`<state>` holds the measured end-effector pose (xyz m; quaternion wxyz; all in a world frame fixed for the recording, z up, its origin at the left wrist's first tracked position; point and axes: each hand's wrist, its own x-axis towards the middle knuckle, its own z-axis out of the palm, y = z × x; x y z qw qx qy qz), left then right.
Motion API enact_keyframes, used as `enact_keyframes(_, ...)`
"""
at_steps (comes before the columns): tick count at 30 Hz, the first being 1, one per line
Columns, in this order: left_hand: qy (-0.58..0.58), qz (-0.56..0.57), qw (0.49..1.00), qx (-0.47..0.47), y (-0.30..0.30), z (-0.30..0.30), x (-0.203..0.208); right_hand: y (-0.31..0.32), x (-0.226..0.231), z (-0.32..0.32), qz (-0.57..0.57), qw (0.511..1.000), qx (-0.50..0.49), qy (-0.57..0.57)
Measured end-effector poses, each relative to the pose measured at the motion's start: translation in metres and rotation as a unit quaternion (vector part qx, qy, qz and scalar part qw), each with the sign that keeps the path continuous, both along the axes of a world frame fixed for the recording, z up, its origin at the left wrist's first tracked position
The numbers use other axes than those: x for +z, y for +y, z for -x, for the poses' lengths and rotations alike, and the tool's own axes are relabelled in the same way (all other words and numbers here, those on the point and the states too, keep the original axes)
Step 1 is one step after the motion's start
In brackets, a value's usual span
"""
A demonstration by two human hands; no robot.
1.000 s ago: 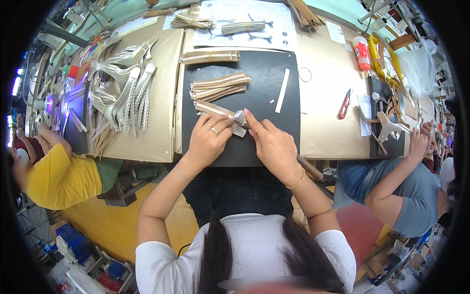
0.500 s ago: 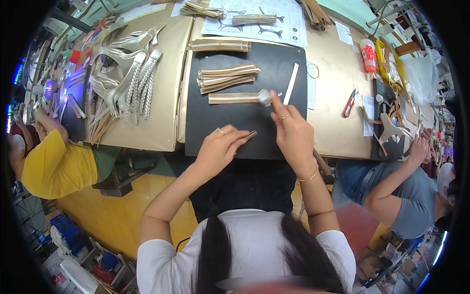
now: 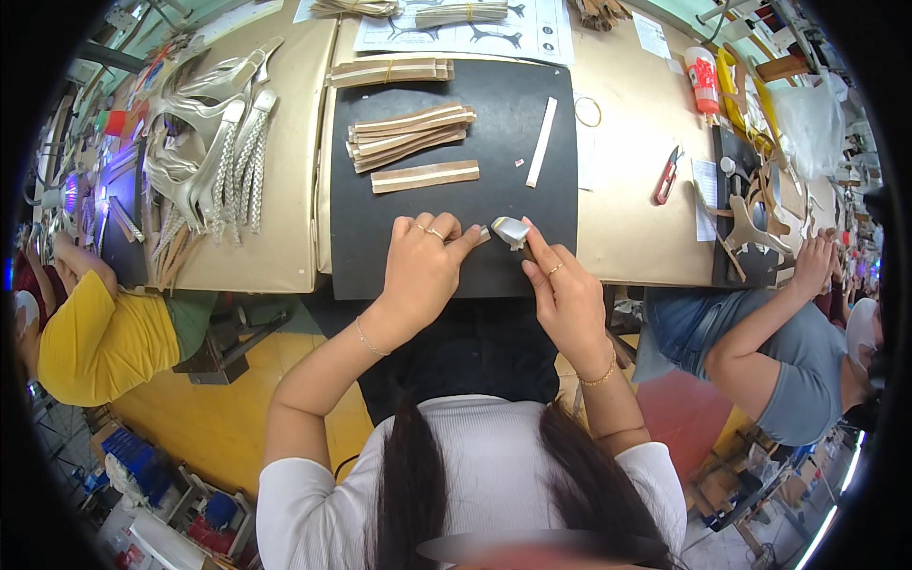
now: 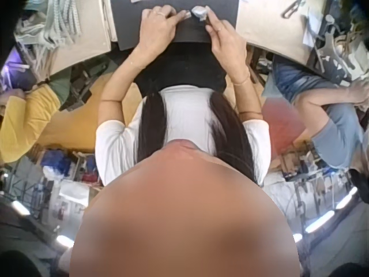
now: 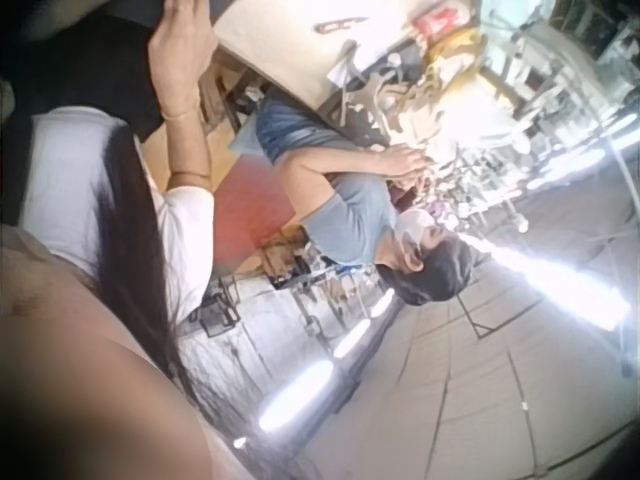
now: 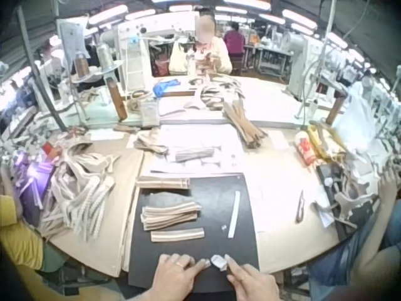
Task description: The person repeatedly inserts thin beige strips into a small white plastic fixture, then removes them and repeats the insertion. They occasionally gather and bundle the strips with a rubber band and place them on the table. The workspace contains many similar fixtures and strips.
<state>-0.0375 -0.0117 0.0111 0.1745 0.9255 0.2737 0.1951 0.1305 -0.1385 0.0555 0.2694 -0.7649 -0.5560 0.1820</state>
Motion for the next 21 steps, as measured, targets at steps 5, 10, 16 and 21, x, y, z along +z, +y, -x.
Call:
enact_keyframes(5,0.028,-0.084,0.996,-0.017,-0.0054,0.0015,0.0009,0.0,-0.0031,0.0003,-0.015,1.0,0.005,-0.002)
enact_keyframes(10,0.058,-0.116,0.991,-0.037,-0.006,0.0012,0.0029,0.0041,-0.0036,0.003,-0.024,1.0,0.01,-0.006)
enact_keyframes(16,0.08,-0.136,0.986,-0.049,-0.0071,0.0007,0.0035,0.0064,-0.002,0.0051,-0.028,0.999,0.013,-0.013)
enact_keyframes(21,0.055,-0.156,0.985,-0.053,-0.0067,-0.001,0.003,0.0078,-0.0046,0.0065,-0.029,0.999,0.018,-0.018)
